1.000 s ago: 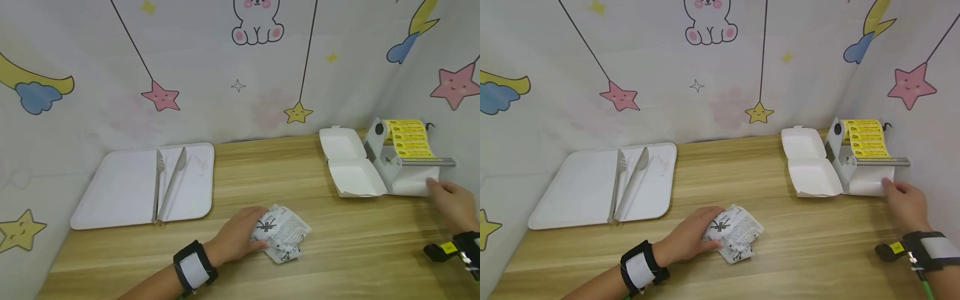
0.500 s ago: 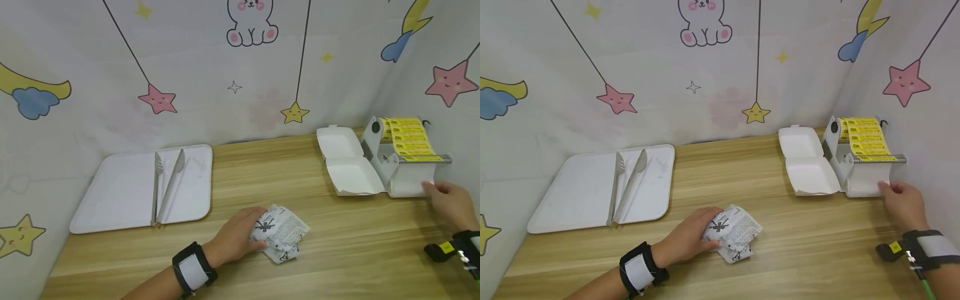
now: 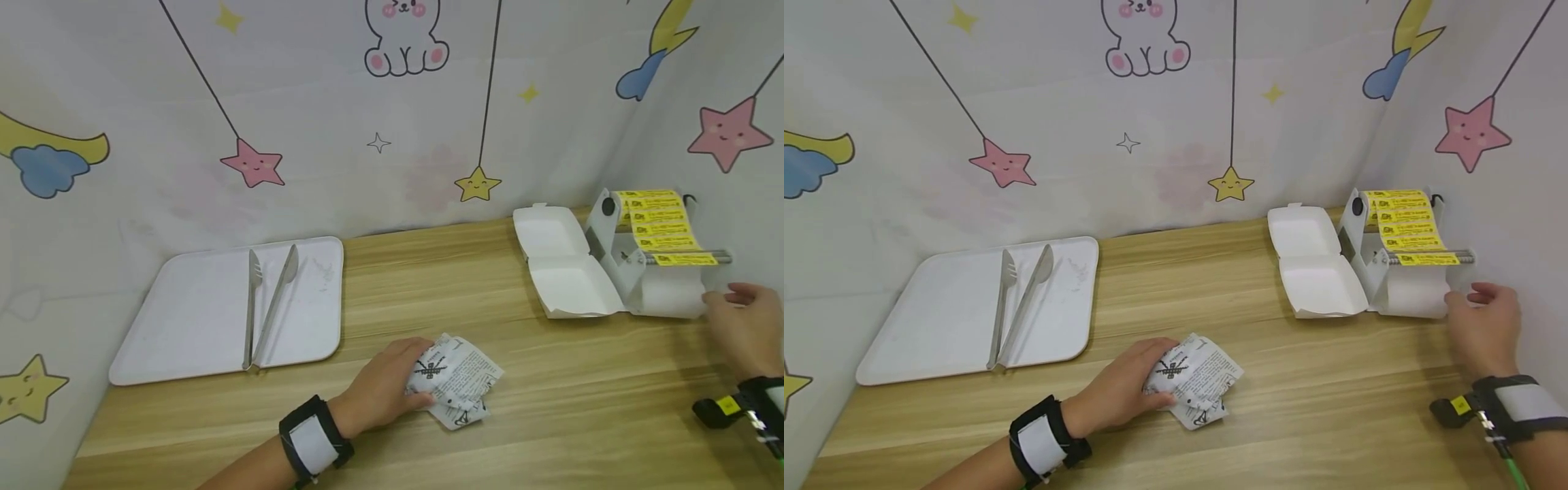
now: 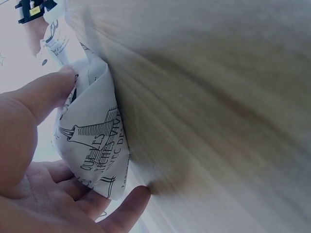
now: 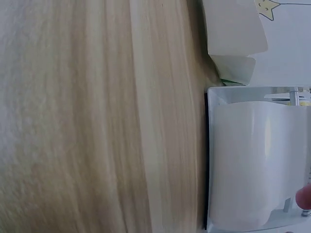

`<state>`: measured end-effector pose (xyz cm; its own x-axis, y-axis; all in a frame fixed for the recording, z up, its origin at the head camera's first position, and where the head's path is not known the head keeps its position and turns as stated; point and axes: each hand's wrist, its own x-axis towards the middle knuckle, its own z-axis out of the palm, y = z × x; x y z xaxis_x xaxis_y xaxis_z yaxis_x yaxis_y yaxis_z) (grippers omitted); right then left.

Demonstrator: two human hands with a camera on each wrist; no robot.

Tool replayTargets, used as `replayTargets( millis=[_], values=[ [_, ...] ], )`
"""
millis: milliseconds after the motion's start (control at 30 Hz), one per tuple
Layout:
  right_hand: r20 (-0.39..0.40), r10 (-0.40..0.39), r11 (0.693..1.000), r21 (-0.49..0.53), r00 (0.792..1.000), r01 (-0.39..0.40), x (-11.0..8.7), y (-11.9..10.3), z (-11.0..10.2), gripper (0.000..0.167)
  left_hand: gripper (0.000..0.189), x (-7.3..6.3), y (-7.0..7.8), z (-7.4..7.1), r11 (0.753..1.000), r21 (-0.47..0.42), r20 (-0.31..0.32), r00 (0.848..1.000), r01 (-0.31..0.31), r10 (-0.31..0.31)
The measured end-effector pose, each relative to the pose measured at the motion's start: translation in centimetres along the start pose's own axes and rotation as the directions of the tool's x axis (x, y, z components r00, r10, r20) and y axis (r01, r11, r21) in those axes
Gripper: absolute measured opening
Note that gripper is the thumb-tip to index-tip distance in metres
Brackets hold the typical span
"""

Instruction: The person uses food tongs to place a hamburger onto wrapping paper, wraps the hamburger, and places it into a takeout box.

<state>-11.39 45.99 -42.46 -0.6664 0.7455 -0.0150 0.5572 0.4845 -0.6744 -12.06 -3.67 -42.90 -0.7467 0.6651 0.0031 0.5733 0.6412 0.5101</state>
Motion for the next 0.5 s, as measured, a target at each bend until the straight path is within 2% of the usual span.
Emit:
replayTargets(
  millis=[33, 67, 100, 133, 167, 233, 267, 300, 367, 400, 433, 467, 500],
  values=[
    [-0.051, -0.043, 0.999, 0.005, 0.998, 0.044, -0.2, -0.3, 0.0, 0.062, 0.074, 0.0, 0.0, 0.0, 1.0, -0.002, 0.001, 1.0, 0.003, -0.003],
    [-0.1, -0.119, 0.993, 0.007, 0.988, 0.121, -0.4, -0.5, 0.0, 0.06, 0.074, 0.0, 0.0, 0.0, 1.0, -0.003, 0.001, 1.0, 0.005, -0.005],
    [-0.143, -0.218, 0.975, -0.001, 0.965, 0.22, -0.6, -0.7, -0.1, 0.059, 0.074, 0.0, -0.1, 0.0, 1.0, -0.003, 0.0, 1.0, 0.007, -0.007],
    [-0.169, -0.322, 0.946, -0.026, 0.932, 0.322, -0.8, -1.0, -0.1, 0.058, 0.074, 0.0, -0.1, 0.0, 1.0, -0.005, 0.0, 1.0, 0.008, -0.008],
    [-0.188, -0.433, 0.901, -0.059, 0.882, 0.43, -0.9, -1.2, 0.0, 0.056, 0.074, 0.0, -0.1, 0.0, 1.0, -0.006, -0.001, 1.0, 0.009, -0.009],
    [-0.19, -0.634, 0.773, -0.144, 0.749, 0.618, -1.0, -1.9, 0.2, 0.053, 0.074, 0.0, -0.1, 0.0, 1.0, -0.005, -0.003, 1.0, 0.009, -0.009],
    [-0.183, -0.712, 0.703, -0.183, 0.678, 0.688, -1.0, -2.2, 0.3, 0.051, 0.074, 0.0, -0.1, 0.0, 1.0, -0.001, -0.005, 1.0, 0.006, -0.006],
    [-0.168, -0.764, 0.646, -0.217, 0.623, 0.732, -1.0, -2.5, 0.4, 0.05, 0.074, 0.0, -0.1, 0.0, 1.0, 0.001, -0.006, 1.0, 0.004, -0.004],
    [-0.145, -0.82, 0.571, -0.278, 0.554, 0.772, -0.9, -3.2, 0.7, 0.047, 0.074, 0.0, -0.1, 0.0, 1.0, 0.003, -0.008, 1.0, 0.001, -0.001],
    [-0.14, -0.835, 0.549, -0.298, 0.532, 0.781, -0.9, -3.4, 0.8, 0.046, 0.074, 0.0, -0.1, 0.0, 1.0, 0.004, -0.009, 1.0, 0.0, 0.0],
    [-0.135, -0.841, 0.538, -0.31, 0.524, 0.784, -0.9, -3.6, 0.9, 0.044, 0.074, 0.0, -0.1, 0.0, 1.0, 0.005, -0.01, 1.0, -0.001, 0.001],
    [-0.132, -0.841, 0.538, -0.315, 0.525, 0.782, -0.8, -3.7, 1.0, 0.043, 0.074, 0.0, -0.1, 0.0, 1.0, 0.004, -0.01, 1.0, -0.002, 0.002],
    [-0.129, -0.835, 0.546, -0.318, 0.535, 0.775, -0.8, -3.7, 1.1, 0.042, 0.074, 0.0, -0.1, 0.1, 1.0, 0.002, -0.01, 1.0, -0.001, 0.001]
  ],
)
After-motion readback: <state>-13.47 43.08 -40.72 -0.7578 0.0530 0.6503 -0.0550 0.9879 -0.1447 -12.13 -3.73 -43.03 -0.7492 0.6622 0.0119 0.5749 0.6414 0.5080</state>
